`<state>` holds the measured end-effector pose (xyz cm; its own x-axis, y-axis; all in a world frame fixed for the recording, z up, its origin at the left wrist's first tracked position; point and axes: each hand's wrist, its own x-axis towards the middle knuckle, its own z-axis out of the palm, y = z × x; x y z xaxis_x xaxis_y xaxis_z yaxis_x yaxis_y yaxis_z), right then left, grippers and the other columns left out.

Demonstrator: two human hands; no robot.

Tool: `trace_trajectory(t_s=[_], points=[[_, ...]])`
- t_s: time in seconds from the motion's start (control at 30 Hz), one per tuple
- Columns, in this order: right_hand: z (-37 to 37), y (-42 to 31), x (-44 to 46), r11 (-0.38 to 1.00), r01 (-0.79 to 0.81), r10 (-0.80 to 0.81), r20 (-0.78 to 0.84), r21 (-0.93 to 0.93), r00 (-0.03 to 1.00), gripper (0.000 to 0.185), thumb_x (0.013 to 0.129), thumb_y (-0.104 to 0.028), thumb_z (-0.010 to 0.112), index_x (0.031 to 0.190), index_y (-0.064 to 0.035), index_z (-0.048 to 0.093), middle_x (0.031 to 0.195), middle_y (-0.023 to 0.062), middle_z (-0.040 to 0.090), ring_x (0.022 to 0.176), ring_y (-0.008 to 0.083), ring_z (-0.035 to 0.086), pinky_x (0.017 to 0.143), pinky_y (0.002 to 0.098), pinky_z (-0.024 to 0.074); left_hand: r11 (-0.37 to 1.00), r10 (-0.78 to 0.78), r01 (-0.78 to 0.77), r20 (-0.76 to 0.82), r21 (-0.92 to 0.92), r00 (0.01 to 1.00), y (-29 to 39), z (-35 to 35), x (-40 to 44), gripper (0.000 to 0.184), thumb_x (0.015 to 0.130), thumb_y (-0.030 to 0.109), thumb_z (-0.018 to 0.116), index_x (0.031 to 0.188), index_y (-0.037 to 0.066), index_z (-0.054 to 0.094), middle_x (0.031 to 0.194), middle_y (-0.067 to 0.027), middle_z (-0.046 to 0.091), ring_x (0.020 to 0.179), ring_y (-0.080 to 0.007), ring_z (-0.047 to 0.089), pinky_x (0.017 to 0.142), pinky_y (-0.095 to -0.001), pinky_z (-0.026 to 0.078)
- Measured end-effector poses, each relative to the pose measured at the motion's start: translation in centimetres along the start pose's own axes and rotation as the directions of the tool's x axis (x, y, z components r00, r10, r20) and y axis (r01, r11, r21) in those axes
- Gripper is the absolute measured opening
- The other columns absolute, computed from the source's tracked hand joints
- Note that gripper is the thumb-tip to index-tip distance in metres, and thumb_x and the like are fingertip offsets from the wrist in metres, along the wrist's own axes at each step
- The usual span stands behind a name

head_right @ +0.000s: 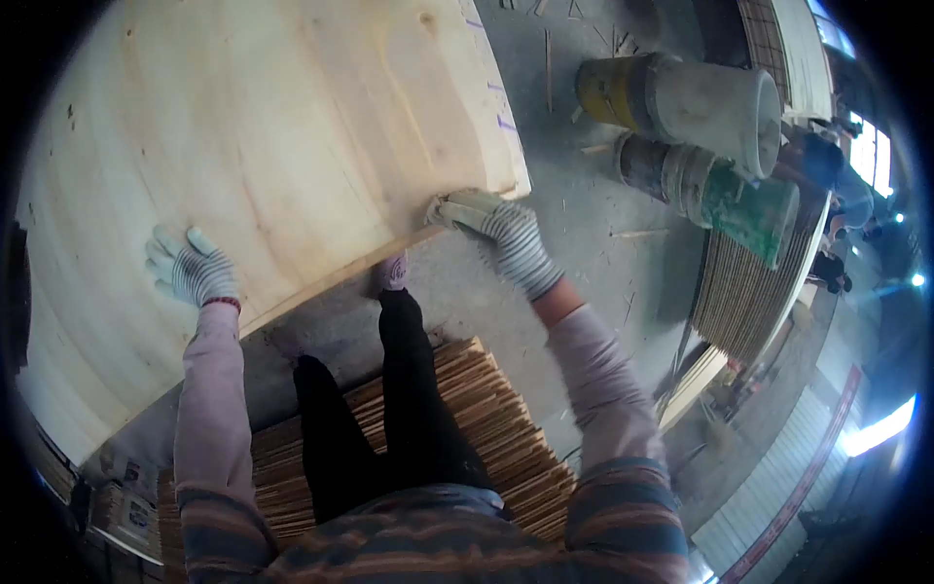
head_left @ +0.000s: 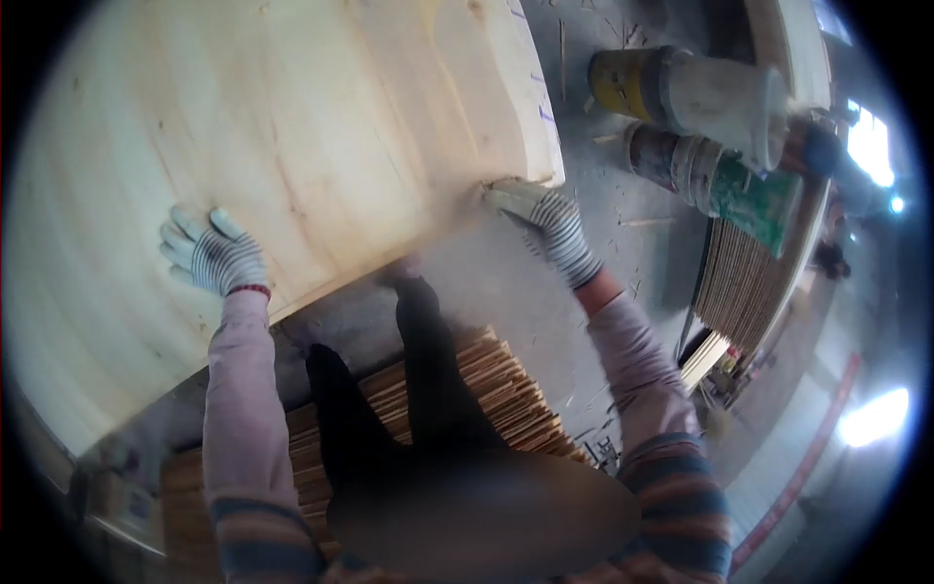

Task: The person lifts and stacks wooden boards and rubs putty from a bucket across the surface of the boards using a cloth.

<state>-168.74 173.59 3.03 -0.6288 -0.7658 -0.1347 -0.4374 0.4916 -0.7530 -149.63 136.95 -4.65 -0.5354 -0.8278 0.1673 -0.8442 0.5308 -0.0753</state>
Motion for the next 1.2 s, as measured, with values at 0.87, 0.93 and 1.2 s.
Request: trace_trajectory(t_s=[0.87,0.93,1.2], points=[[18.4,-18.9,5.8,0.535,-0.478,0.689,-0.034,0.696,0.724,0.028,0.091,-0.009,0.058,0.118,0.0,0.062,0.113,0.0074,0.066,0.1,0.0137,0.062,0.088,0.028,0.0489,0.989,0.146,-0.145,0.076,-0.022,0.986,-17.5,-1.8,7.8,0.059,0.088,0.041,0.051,0.137,0.011,0.039,0.136,-0.0185,0.039,0.131,-0.0368,0.031,0.101,-0.0533,0.027],[17.4,-20.7,11.3,0.178,-0.246,0.699,0.053,0.953,0.713,0.031,0.09,-0.007,0.058,0.119,0.0028,0.06,0.111,0.0087,0.066,0.098,0.0145,0.062,0.086,0.0279,0.049,0.987,0.137,-0.14,-0.04,-0.084,0.99,-18.6,1.6,10.7,0.057,0.089,0.041,0.05,0.137,0.012,0.04,0.138,-0.0182,0.039,0.131,-0.037,0.032,0.102,-0.0544,0.026],[13.3,-13.9,34.6,0.999,0.001,0.0,-0.024,0.049,1.0,0.033,0.085,-0.024,0.065,0.115,-0.009,0.066,0.093,0.0099,0.072,0.081,0.0211,0.069,0.076,0.0291,0.0528,0.988,0.106,-0.104,0.01,-0.115,0.994,-17.8,1.0,12.2,0.054,0.09,0.039,0.049,0.137,0.013,0.041,0.138,-0.0184,0.038,0.13,-0.0368,0.033,0.1,-0.0558,0.028]])
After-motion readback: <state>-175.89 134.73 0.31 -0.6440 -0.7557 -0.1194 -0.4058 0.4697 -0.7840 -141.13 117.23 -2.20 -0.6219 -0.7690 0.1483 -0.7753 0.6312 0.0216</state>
